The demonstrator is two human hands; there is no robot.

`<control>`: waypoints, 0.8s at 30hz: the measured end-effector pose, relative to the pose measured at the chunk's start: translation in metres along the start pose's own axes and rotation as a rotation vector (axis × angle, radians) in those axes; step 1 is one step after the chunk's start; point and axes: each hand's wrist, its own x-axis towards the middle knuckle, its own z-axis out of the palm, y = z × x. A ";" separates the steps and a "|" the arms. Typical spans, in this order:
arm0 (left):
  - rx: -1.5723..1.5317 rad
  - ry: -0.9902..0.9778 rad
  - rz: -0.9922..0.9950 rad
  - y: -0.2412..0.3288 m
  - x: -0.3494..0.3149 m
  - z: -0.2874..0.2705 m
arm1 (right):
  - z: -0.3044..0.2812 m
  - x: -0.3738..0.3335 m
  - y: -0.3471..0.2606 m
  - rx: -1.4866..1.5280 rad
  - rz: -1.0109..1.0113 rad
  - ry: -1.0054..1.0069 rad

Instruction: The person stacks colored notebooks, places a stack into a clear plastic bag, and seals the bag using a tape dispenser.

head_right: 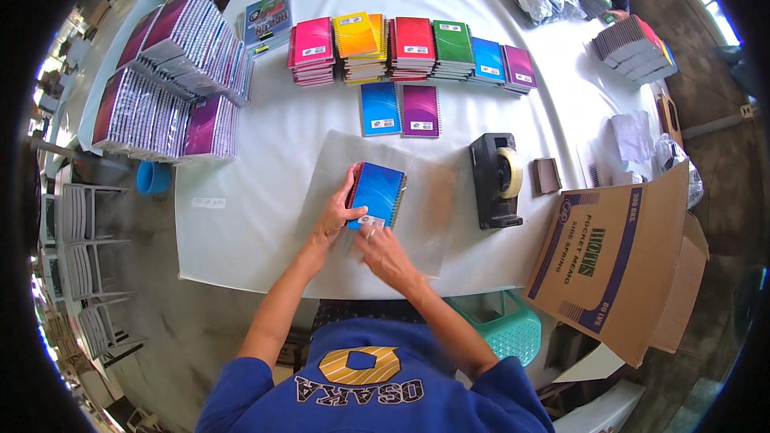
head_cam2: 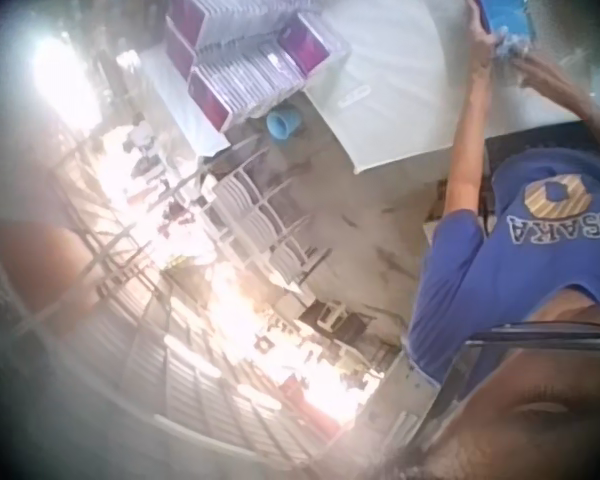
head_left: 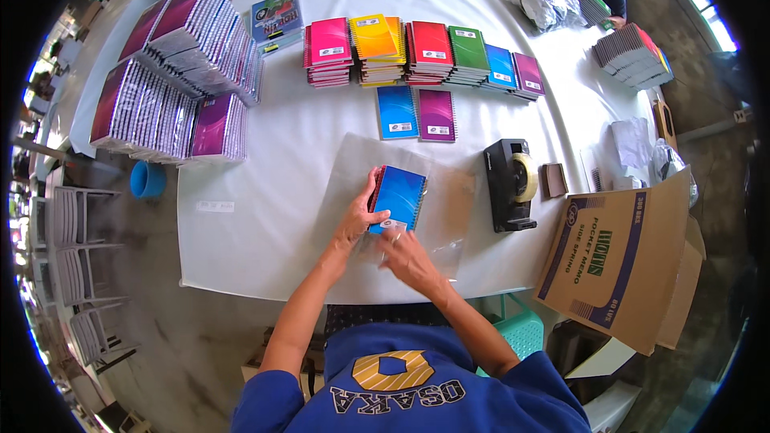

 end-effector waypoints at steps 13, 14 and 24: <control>0.182 -0.035 -0.021 -0.001 -0.004 -0.004 | -0.007 0.038 0.029 0.133 0.226 0.250; 0.322 -0.057 -0.077 0.001 -0.008 -0.008 | -0.003 0.037 0.029 0.140 0.219 0.248; 1.800 0.558 0.064 -0.032 -0.121 -0.054 | 0.002 0.037 0.019 0.153 0.268 0.209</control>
